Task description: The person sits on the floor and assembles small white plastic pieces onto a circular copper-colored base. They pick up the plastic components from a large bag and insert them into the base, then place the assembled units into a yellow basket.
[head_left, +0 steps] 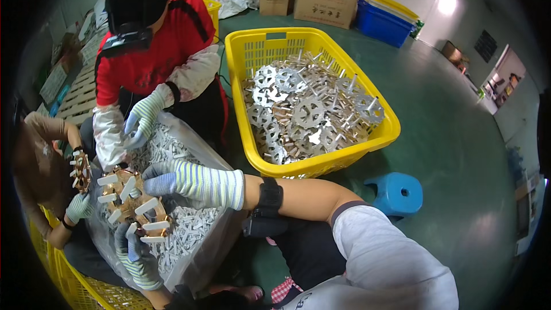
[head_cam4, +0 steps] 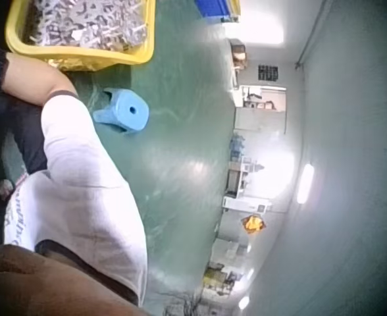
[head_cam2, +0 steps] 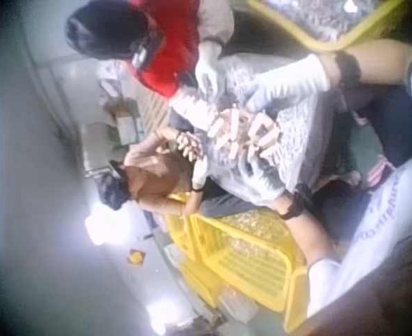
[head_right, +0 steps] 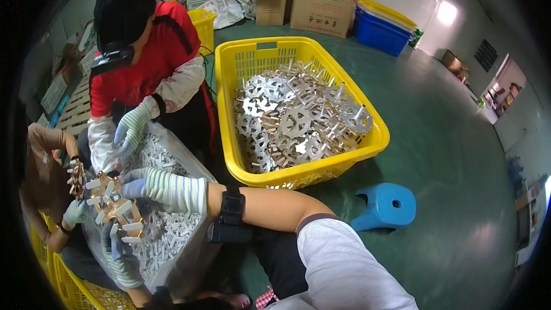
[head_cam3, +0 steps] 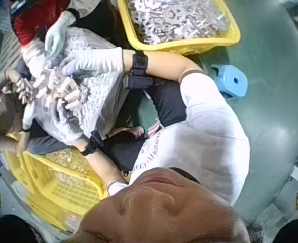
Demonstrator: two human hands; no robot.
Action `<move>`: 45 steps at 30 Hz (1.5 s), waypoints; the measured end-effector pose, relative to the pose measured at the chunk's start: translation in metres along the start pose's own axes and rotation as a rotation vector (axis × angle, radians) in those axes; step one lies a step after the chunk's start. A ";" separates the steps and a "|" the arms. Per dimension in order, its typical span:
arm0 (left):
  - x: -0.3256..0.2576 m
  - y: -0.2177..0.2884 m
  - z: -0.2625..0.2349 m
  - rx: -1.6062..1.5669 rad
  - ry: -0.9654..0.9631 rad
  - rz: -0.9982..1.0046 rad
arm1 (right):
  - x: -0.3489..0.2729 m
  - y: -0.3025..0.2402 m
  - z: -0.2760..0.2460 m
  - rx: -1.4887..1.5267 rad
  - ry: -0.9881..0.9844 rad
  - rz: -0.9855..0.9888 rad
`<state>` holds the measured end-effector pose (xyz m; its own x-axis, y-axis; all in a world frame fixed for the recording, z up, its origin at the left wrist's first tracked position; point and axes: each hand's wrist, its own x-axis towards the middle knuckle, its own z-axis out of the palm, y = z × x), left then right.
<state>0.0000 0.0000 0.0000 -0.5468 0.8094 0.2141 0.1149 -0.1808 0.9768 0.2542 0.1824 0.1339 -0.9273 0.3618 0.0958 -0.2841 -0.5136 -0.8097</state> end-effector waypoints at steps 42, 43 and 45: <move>-0.069 0.005 0.117 0.420 -0.882 -0.437 | -0.108 0.102 -0.422 -1.776 -0.699 0.722; -0.070 -0.009 0.112 0.494 -1.072 -0.574 | -0.114 0.095 -0.422 -1.769 -0.693 0.781; -0.124 -0.065 0.103 0.503 -1.131 -0.564 | -0.117 0.093 -0.407 -1.805 -0.688 0.839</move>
<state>0.1457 -0.0312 -0.0897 0.3258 0.7608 -0.5614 0.5242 0.3488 0.7769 0.4354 0.4094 -0.1881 -0.7159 0.0059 -0.6981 0.2524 0.9345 -0.2510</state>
